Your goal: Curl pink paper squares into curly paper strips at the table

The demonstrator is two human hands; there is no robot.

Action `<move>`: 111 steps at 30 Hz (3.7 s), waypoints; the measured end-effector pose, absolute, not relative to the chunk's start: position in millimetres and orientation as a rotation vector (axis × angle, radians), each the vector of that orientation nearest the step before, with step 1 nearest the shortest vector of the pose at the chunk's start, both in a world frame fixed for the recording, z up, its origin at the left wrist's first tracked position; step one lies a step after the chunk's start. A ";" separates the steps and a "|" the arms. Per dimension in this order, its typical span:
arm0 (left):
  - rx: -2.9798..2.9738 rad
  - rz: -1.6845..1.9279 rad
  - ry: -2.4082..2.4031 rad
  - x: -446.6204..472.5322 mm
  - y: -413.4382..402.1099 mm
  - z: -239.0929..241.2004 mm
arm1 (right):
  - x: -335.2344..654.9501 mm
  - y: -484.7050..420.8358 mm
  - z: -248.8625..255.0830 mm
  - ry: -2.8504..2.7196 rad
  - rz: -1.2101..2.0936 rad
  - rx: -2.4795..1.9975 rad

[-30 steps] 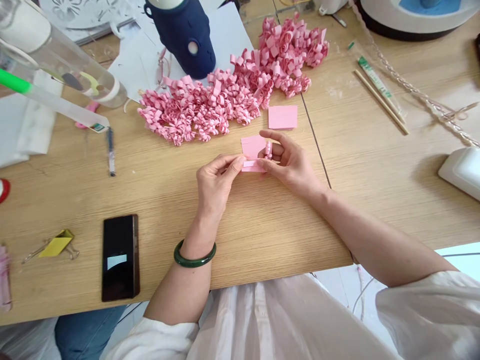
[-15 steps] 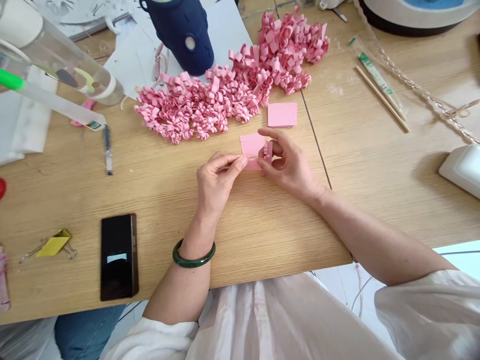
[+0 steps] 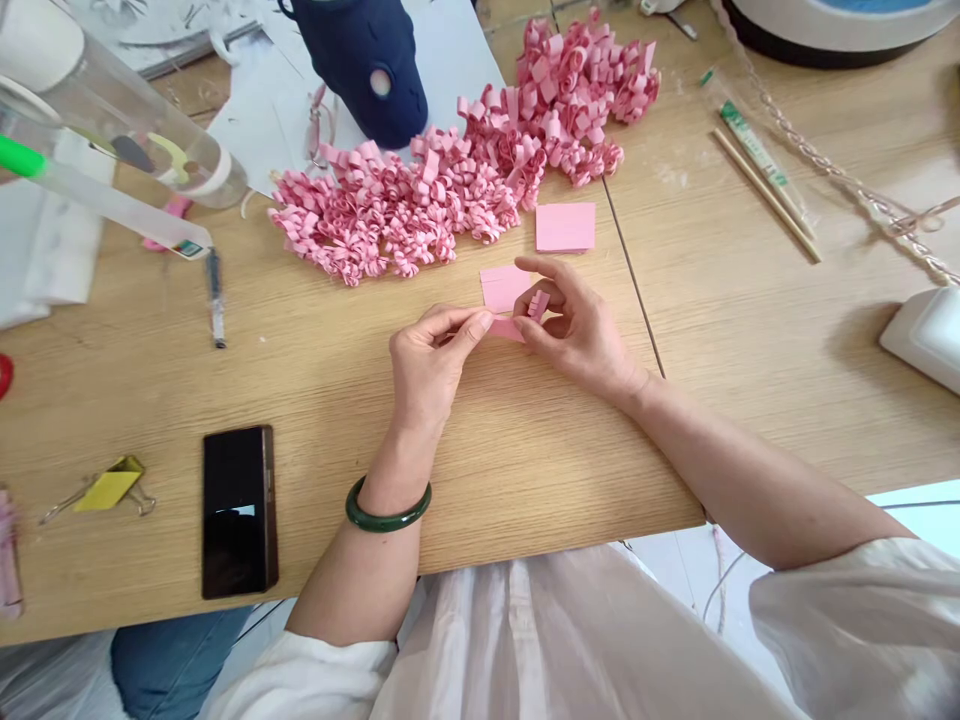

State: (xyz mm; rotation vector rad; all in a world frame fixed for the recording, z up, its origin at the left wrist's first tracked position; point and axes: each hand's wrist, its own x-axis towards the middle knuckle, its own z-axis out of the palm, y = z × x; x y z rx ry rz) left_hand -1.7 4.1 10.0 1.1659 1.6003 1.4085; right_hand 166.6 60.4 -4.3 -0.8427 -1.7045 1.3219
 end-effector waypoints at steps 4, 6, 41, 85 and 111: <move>1.133 1.415 1.564 -1.4 4.1 10.3 | 166.2 60.5 -3.6 -1.717 1.326 -0.835; 1.140 1.415 1.543 -1.4 4.2 10.3 | 165.9 60.5 -2.8 -1.725 1.329 -0.829; 0.797 1.530 1.260 18.2 2.8 6.6 | 162.0 55.5 9.1 -1.518 1.504 -0.935; 0.911 1.366 1.345 13.7 0.7 0.5 | 162.9 58.7 6.5 -1.685 1.302 -0.893; 0.852 1.407 1.394 11.9 3.3 3.5 | 173.5 67.0 1.2 -2.069 0.953 -0.635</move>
